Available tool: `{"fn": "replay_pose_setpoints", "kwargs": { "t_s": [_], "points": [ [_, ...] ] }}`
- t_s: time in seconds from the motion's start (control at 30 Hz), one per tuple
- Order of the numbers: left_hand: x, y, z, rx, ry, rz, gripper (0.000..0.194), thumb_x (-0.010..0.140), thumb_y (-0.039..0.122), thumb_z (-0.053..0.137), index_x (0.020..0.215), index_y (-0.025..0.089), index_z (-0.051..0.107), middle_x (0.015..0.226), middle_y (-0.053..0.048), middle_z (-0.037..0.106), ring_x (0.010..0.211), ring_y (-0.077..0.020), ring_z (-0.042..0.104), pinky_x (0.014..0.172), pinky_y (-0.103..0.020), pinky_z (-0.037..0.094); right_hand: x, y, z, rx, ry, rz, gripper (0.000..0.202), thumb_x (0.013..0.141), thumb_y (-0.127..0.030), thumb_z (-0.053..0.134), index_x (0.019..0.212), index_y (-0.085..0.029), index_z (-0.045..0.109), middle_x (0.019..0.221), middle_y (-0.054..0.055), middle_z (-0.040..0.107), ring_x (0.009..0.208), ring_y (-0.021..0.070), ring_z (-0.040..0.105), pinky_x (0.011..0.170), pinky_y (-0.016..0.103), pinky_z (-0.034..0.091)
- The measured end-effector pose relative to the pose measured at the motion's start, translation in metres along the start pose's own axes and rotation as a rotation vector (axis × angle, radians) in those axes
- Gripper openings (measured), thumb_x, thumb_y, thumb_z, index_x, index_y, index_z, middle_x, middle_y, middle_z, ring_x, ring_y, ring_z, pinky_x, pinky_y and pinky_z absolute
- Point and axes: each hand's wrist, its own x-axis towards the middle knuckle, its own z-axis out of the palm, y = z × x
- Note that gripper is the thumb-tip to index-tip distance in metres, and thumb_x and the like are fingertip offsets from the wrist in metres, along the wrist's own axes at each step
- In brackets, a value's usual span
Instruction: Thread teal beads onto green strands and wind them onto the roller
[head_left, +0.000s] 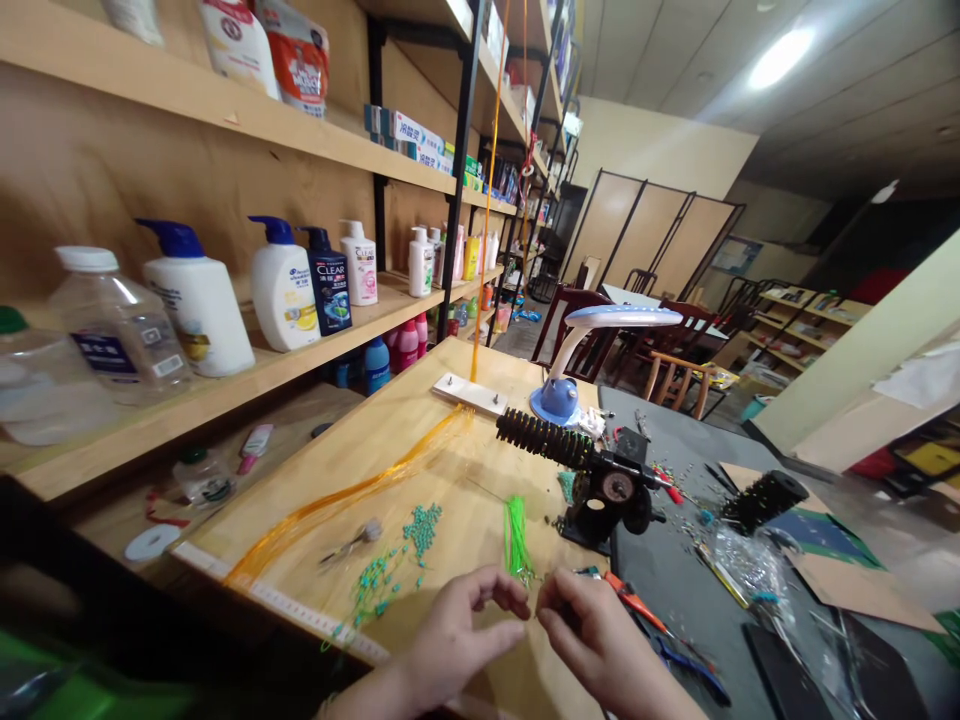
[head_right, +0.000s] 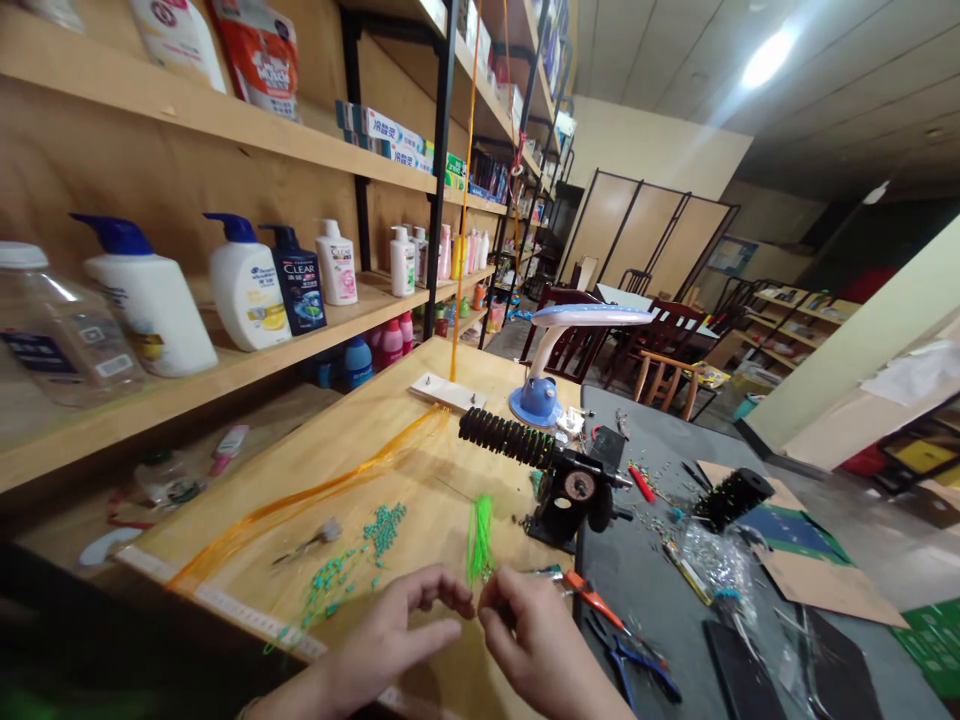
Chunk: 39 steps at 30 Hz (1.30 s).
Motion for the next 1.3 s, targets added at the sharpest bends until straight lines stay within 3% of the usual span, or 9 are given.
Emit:
{"fn": "replay_pose_setpoints", "kwargs": {
  "t_s": [0.1, 0.27, 0.4, 0.57, 0.83, 1.3],
  "points": [
    [0.008, 0.001, 0.010, 0.011, 0.017, 0.024, 0.006, 0.067, 0.020, 0.066, 0.071, 0.015, 0.065, 0.072, -0.003, 0.068, 0.075, -0.0197, 0.060, 0.073, -0.030, 0.043, 0.001, -0.004, 0.002, 0.011, 0.002, 0.001, 0.013, 0.081, -0.011, 0.049, 0.072, -0.019, 0.053, 0.065, -0.001, 0.061, 0.059, 0.0130, 0.053, 0.055, 0.022, 0.034],
    [0.013, -0.006, 0.013, -0.185, -0.092, -0.097, 0.010, 0.064, 0.022, 0.066, 0.062, 0.015, 0.060, 0.055, 0.000, 0.063, 0.056, -0.0155, 0.056, 0.058, -0.027, 0.039, 0.001, -0.008, -0.006, 0.025, -0.061, -0.005, 0.015, 0.081, -0.010, 0.048, 0.089, -0.018, 0.058, 0.064, -0.003, 0.060, 0.057, 0.0127, 0.053, 0.053, 0.022, 0.034],
    [0.010, -0.005, 0.008, -0.269, -0.142, -0.153, 0.014, 0.063, 0.025, 0.071, 0.065, 0.015, 0.062, 0.053, 0.002, 0.063, 0.052, -0.0122, 0.054, 0.058, -0.025, 0.036, 0.002, -0.008, -0.014, -0.017, -0.082, -0.026, 0.014, 0.080, -0.009, 0.051, 0.083, -0.019, 0.060, 0.066, -0.002, 0.061, 0.060, 0.0135, 0.055, 0.055, 0.022, 0.036],
    [0.007, -0.002, 0.005, -0.343, -0.172, -0.257, 0.018, 0.056, 0.027, 0.074, 0.060, 0.015, 0.061, 0.049, 0.003, 0.060, 0.051, -0.0127, 0.053, 0.061, -0.027, 0.037, 0.002, -0.004, -0.017, -0.061, -0.093, -0.079, 0.016, 0.089, -0.018, 0.048, 0.078, -0.019, 0.060, 0.069, 0.000, 0.063, 0.064, 0.0147, 0.057, 0.058, 0.023, 0.038],
    [0.000, -0.015, -0.002, -0.350, -0.161, -0.297, 0.017, 0.054, 0.026, 0.077, 0.061, 0.014, 0.067, 0.063, 0.000, 0.063, 0.063, -0.0133, 0.051, 0.066, -0.026, 0.034, 0.003, 0.009, -0.021, -0.031, -0.025, -0.060, 0.020, 0.093, -0.026, 0.046, 0.078, -0.019, 0.056, 0.069, 0.001, 0.062, 0.064, 0.0151, 0.056, 0.059, 0.024, 0.039],
    [-0.005, -0.024, -0.006, -0.322, -0.133, -0.358, 0.011, 0.056, 0.023, 0.072, 0.061, 0.016, 0.065, 0.063, 0.000, 0.064, 0.056, -0.0105, 0.045, 0.060, -0.024, 0.032, 0.004, 0.012, -0.024, -0.039, 0.040, -0.047, 0.025, 0.093, -0.031, 0.045, 0.073, -0.019, 0.055, 0.065, 0.000, 0.059, 0.060, 0.0143, 0.051, 0.056, 0.024, 0.037]
  ]
}}
